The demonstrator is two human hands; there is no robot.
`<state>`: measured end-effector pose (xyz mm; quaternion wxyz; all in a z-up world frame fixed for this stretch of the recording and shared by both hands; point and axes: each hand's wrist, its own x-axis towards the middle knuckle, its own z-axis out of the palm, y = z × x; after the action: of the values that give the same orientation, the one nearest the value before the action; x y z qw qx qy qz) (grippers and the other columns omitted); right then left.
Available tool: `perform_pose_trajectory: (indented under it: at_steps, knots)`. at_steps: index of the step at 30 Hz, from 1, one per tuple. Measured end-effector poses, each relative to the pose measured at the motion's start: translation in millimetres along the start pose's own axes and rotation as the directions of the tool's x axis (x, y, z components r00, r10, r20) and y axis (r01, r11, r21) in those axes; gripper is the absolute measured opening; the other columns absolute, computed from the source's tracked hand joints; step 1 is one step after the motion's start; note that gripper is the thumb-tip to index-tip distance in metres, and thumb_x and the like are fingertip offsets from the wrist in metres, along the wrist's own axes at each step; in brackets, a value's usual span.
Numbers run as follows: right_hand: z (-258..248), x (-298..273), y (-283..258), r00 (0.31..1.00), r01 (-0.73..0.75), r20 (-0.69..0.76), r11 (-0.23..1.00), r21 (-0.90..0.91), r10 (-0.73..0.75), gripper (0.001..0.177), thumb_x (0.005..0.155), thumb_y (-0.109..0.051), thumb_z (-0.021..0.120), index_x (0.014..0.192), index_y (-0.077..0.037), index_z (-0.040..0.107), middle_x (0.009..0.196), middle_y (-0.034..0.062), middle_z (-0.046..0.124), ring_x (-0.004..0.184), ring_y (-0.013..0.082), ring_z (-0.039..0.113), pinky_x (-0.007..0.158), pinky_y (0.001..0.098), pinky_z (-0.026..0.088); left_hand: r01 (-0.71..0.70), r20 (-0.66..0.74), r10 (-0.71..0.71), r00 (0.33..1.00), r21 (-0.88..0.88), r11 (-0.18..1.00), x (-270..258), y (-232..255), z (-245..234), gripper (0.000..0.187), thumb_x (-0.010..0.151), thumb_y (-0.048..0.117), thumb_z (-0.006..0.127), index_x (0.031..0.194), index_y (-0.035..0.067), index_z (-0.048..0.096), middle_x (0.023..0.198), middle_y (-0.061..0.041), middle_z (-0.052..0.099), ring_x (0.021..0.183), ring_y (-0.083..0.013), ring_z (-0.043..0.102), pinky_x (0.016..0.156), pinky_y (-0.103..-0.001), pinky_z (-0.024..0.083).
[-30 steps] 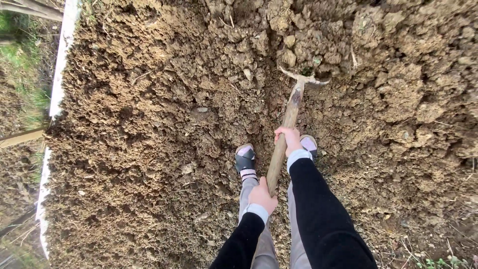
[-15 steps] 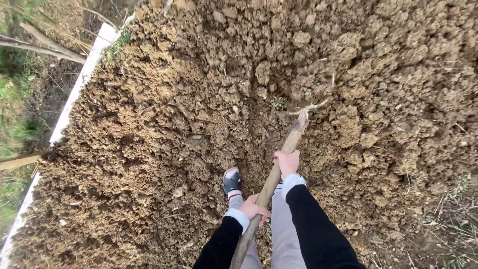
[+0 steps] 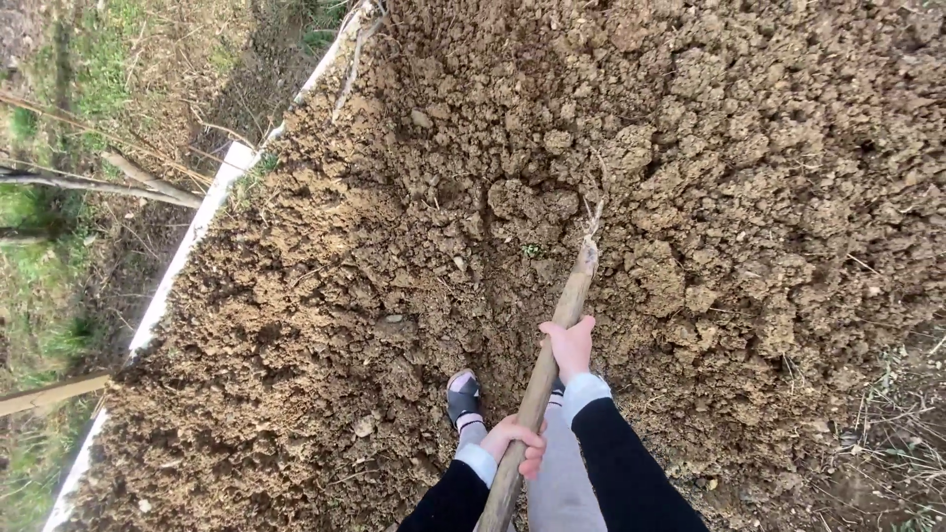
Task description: The person repeatedly plunges a garden fork into the ground by hand and pulls back on the handle to loosen the soil.
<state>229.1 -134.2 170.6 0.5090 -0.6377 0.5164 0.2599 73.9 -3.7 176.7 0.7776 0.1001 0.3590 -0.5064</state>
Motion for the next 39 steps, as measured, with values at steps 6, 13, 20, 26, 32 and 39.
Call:
perform_pose_trajectory:
  at_steps: [6, 13, 20, 26, 32, 39]
  knots:
    - [-0.9, 6.4, 41.9, 0.987, -0.16, 0.062, 0.961, 0.225, 0.15, 0.051, 0.089, -0.033, 0.073, 0.121, -0.003, 0.048, 0.094, 0.0152, 0.061, 0.066, 0.0228, 0.064, 0.056, 0.0404, 0.053, -0.027, -0.209, 0.111, 0.972, 0.365, 0.931, -2.0, -18.5, -27.0, 0.041, 0.071, -0.016, 0.073, 0.09, -0.006, 0.038, 0.054, -0.024, 0.054, 0.035, -0.0327, 0.056, 0.032, -0.047, 0.05]
    - [24.1, -6.4, 120.0, 0.924, -0.372, 0.136, 0.757, 0.537, 0.357, 0.049, 0.094, -0.045, 0.067, 0.116, -0.007, 0.046, 0.072, 0.0134, 0.049, 0.057, 0.0213, 0.049, 0.05, 0.0356, 0.045, 0.137, -0.406, 0.151, 0.901, 0.597, 0.791, -31.7, -40.4, -68.3, 0.067, 0.061, -0.009, 0.072, 0.123, 0.001, 0.048, 0.084, -0.022, 0.061, 0.047, -0.0333, 0.06, 0.038, -0.042, 0.054]
    - [29.1, -31.9, 137.8, 0.806, -0.576, 0.276, 0.585, 0.571, 0.524, 0.056, 0.091, -0.059, 0.068, 0.114, -0.012, 0.048, 0.069, 0.011, 0.05, 0.051, 0.0202, 0.05, 0.044, 0.0344, 0.042, 0.259, -0.469, -0.048, 0.882, 0.396, 0.881, -81.9, -25.3, -25.4, 0.068, 0.071, -0.016, 0.071, 0.13, -0.001, 0.042, 0.059, -0.024, 0.051, 0.035, -0.0316, 0.057, 0.032, -0.041, 0.049]
    - [33.7, -8.5, 161.7, 0.787, -0.614, 0.326, 0.616, 0.494, 0.524, 0.06, 0.094, -0.066, 0.061, 0.089, -0.006, 0.055, 0.063, 0.0129, 0.058, 0.048, 0.0235, 0.052, 0.045, 0.0361, 0.046, 0.351, -0.554, -0.056, 0.831, 0.443, 0.825, -71.0, -14.9, -8.5, 0.054, 0.067, -0.012, 0.072, 0.111, -0.003, 0.042, 0.055, -0.023, 0.052, 0.035, -0.0312, 0.056, 0.033, -0.041, 0.047]
    - [33.8, 15.2, 164.1, 0.722, -0.675, 0.424, 0.424, 0.604, 0.547, 0.048, 0.093, -0.057, 0.069, 0.093, -0.014, 0.047, 0.067, 0.0088, 0.05, 0.05, 0.0198, 0.053, 0.042, 0.035, 0.047, 0.42, -0.643, -0.037, 0.765, 0.455, 0.785, -45.4, -4.0, -10.1, 0.049, 0.065, -0.012, 0.069, 0.1, 0.001, 0.037, 0.057, -0.022, 0.05, 0.035, -0.0341, 0.054, 0.032, -0.044, 0.043]
    - [29.3, 40.4, 151.0, 0.717, -0.69, 0.451, 0.446, 0.57, 0.532, 0.052, 0.094, -0.061, 0.065, 0.106, -0.012, 0.051, 0.064, 0.0111, 0.056, 0.046, 0.0194, 0.053, 0.045, 0.0364, 0.051, 0.486, -0.717, -0.018, 0.697, 0.454, 0.747, -18.0, 12.7, 16.6, 0.05, 0.061, -0.015, 0.068, 0.098, 0.001, 0.038, 0.056, -0.02, 0.05, 0.034, -0.0326, 0.051, 0.031, -0.043, 0.042]
